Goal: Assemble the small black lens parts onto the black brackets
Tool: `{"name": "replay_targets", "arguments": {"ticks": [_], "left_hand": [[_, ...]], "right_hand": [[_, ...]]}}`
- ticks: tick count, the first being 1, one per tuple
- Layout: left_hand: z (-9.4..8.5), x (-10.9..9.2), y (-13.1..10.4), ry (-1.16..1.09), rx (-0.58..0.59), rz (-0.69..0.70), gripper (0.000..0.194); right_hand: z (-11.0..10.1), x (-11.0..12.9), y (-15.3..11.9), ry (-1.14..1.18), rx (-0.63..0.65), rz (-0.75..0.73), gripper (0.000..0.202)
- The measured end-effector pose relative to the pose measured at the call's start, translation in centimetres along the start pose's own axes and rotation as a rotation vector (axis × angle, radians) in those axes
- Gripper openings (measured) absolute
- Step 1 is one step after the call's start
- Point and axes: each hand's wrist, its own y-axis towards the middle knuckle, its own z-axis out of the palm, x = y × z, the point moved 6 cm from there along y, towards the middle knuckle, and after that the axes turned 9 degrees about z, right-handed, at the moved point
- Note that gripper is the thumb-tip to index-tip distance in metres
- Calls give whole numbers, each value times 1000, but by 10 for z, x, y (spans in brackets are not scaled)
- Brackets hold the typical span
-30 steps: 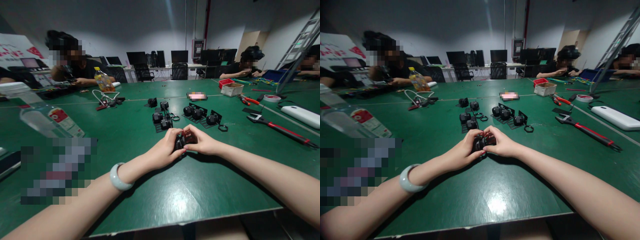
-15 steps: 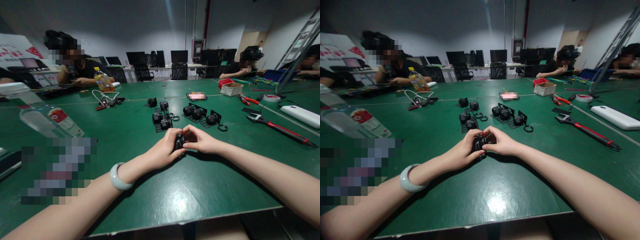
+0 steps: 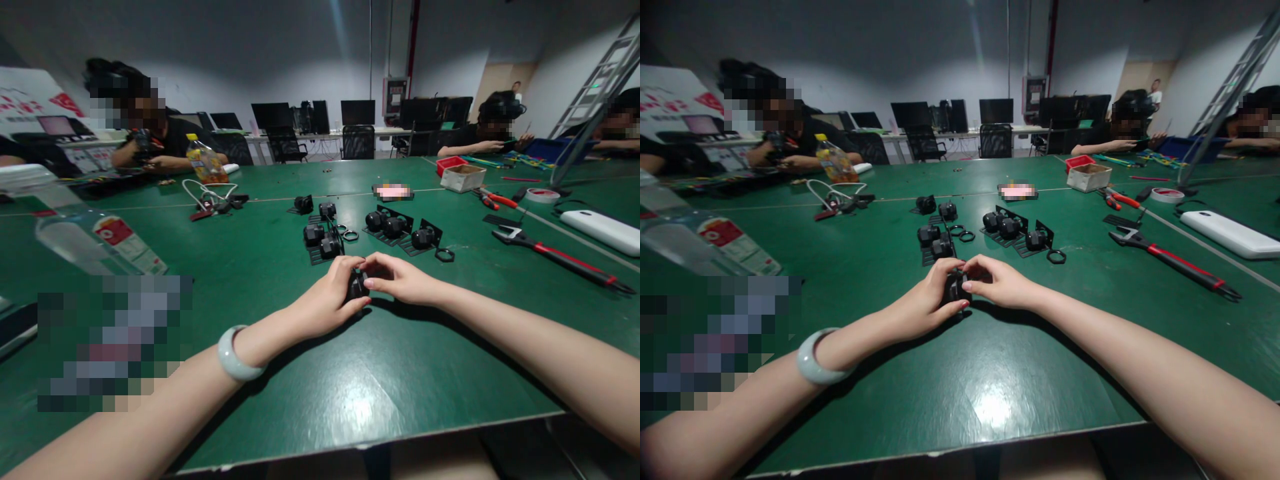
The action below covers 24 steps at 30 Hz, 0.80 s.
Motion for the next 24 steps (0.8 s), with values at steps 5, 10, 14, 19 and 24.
{"name": "replay_targets", "arguments": {"ticks": [5, 10, 14, 19, 24], "left_hand": [[0, 1, 0, -3, -9, -2, 47], [0, 1, 0, 1, -20, -4, 47], [0, 1, 1, 10, -8, 1, 48], [1, 0, 0, 16, 2, 1, 48], [1, 0, 0, 19, -4, 6, 49]], "right_hand": [[-1, 0, 1, -68, -24, 15, 27], [-2, 1, 1, -110, -45, 13, 26], [-2, 0, 1, -154, -74, 22, 26], [-3, -1, 2, -202, -103, 24, 26], [-4, 0, 2, -231, -117, 26, 27]]}}
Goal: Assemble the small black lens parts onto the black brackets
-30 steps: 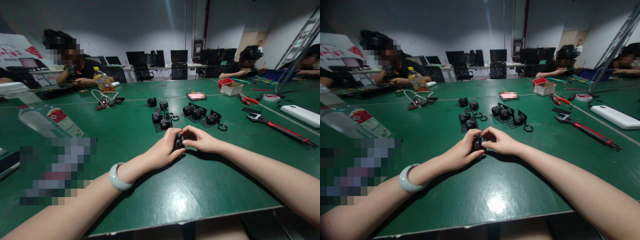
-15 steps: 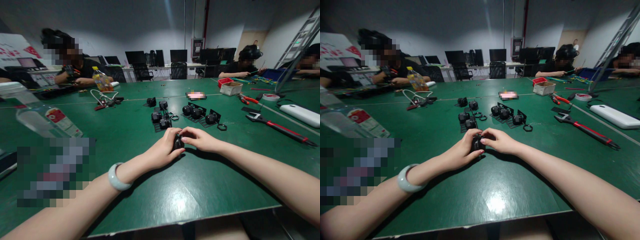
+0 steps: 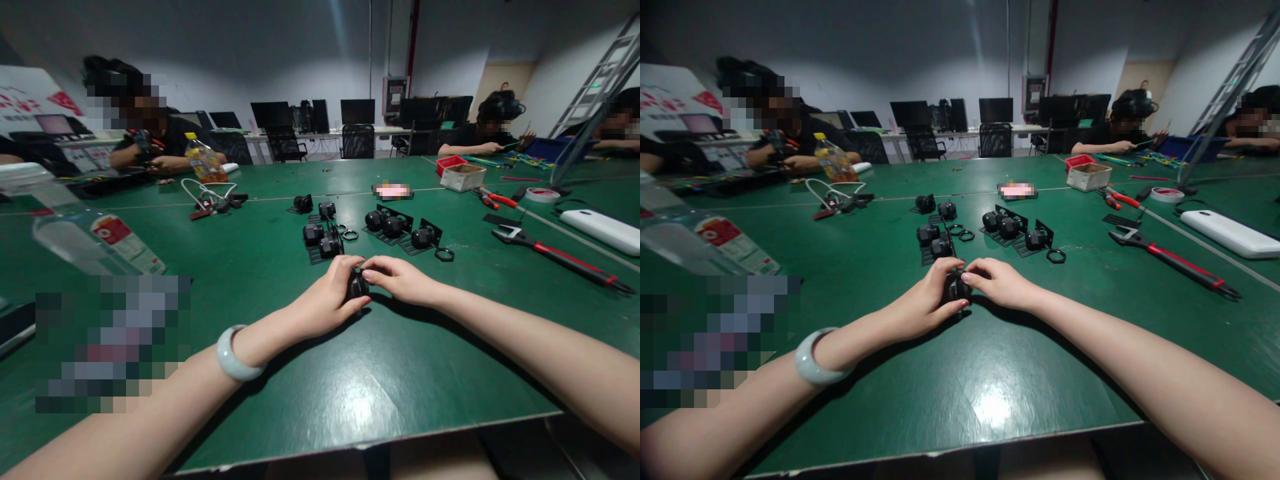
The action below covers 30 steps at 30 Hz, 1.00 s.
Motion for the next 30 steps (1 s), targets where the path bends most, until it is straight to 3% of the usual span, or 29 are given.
{"name": "replay_targets", "arguments": {"ticks": [13, 22, 30], "left_hand": [[0, 2, 0, -5, 2, -14, 49], [-1, 0, 0, -36, -13, 1, 49], [0, 0, 0, -39, -14, 16, 50]], "right_hand": [[0, -2, 0, 5, -6, 34, 29], [2, -2, -1, 262, 39, 43, 25], [6, 4, -7, 277, 73, -34, 43]]}}
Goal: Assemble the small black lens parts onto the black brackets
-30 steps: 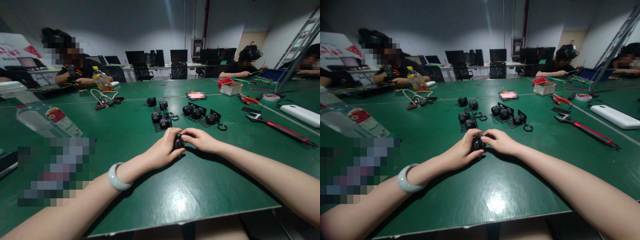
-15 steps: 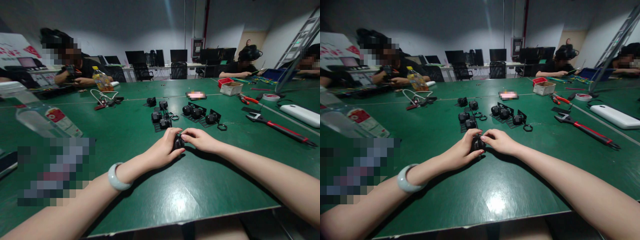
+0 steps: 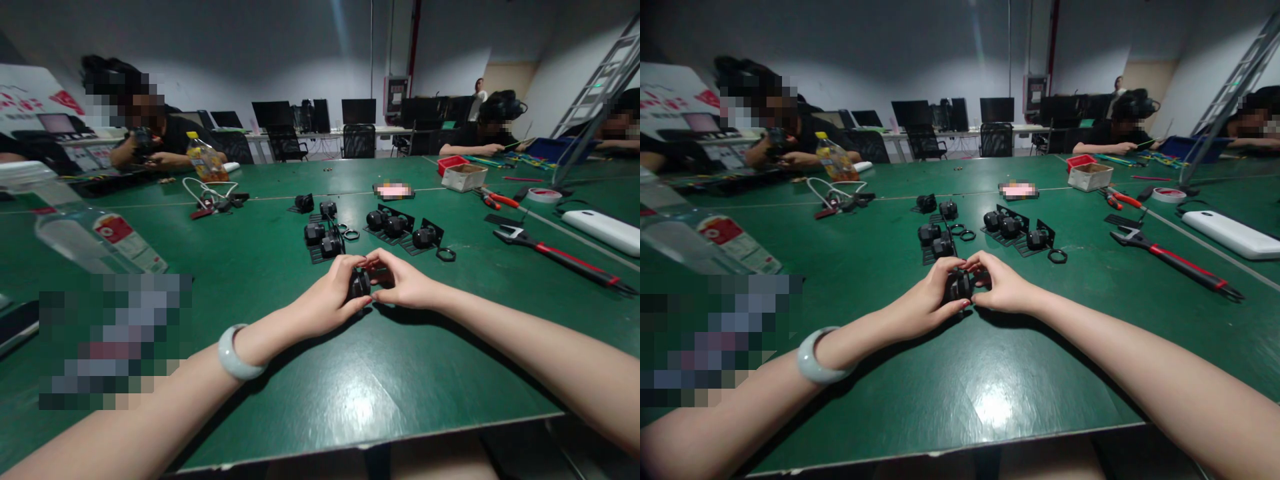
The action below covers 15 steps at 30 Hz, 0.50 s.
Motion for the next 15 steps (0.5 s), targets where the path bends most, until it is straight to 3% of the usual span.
{"name": "replay_targets", "arguments": {"ticks": [15], "left_hand": [[0, -2, 1, 8, 0, -2, 46]], "right_hand": [[-2, -3, 2, -41, -27, 23, 38]]}}
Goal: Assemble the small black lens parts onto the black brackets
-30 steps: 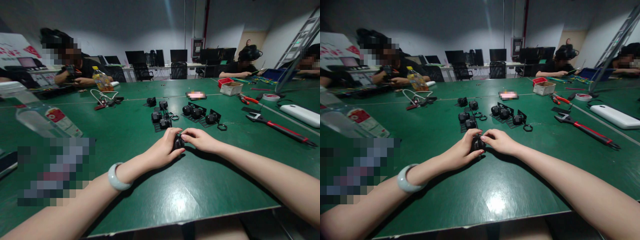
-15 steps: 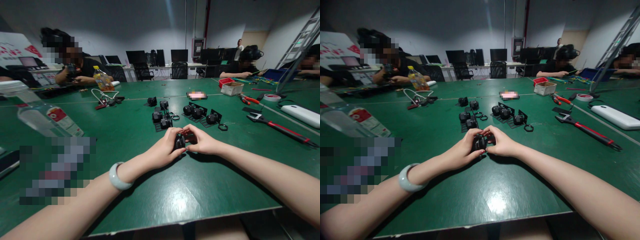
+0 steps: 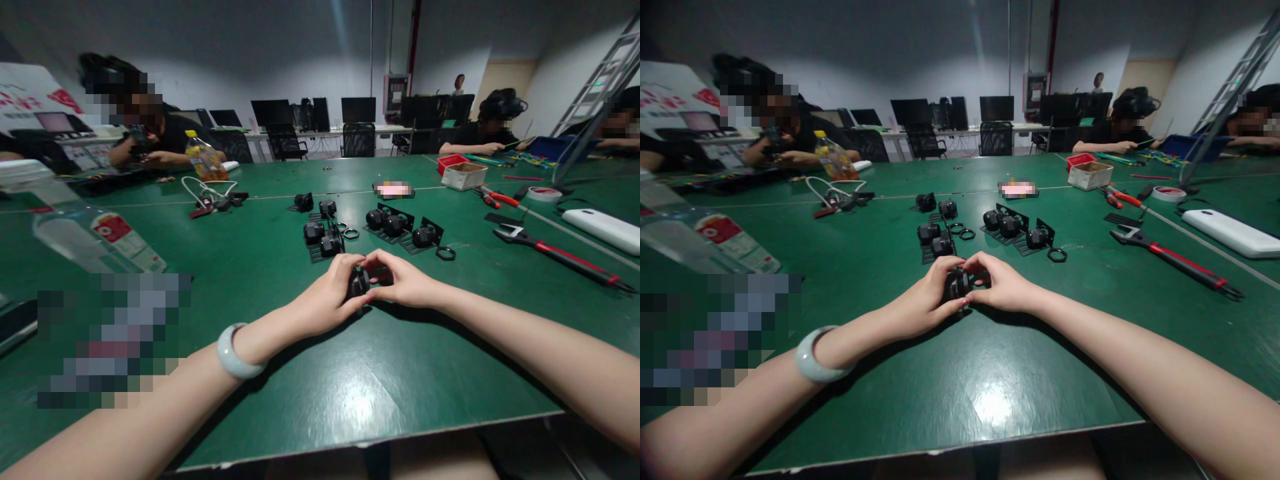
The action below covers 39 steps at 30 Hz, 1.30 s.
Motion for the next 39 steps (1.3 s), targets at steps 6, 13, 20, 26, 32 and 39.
{"name": "replay_targets", "arguments": {"ticks": [6, 13, 20, 26, 32, 39], "left_hand": [[0, 0, 0, 1, 8, -3, 47], [0, 0, -1, -1, 2, -11, 47], [0, 1, -1, 10, 5, -29, 49], [0, 1, -1, 16, 10, -27, 49], [0, 1, -1, 10, 5, -22, 48], [0, 1, -1, 13, 14, -27, 49]], "right_hand": [[1, -2, 1, 41, 36, 31, 37], [0, -3, 1, 48, 29, 73, 34], [-3, -6, 2, -37, 6, 94, 30], [-8, -6, 3, -163, -40, 33, 27], [-9, -3, 4, -239, -45, 11, 21], [-8, -2, 4, -254, -39, 7, 21]]}}
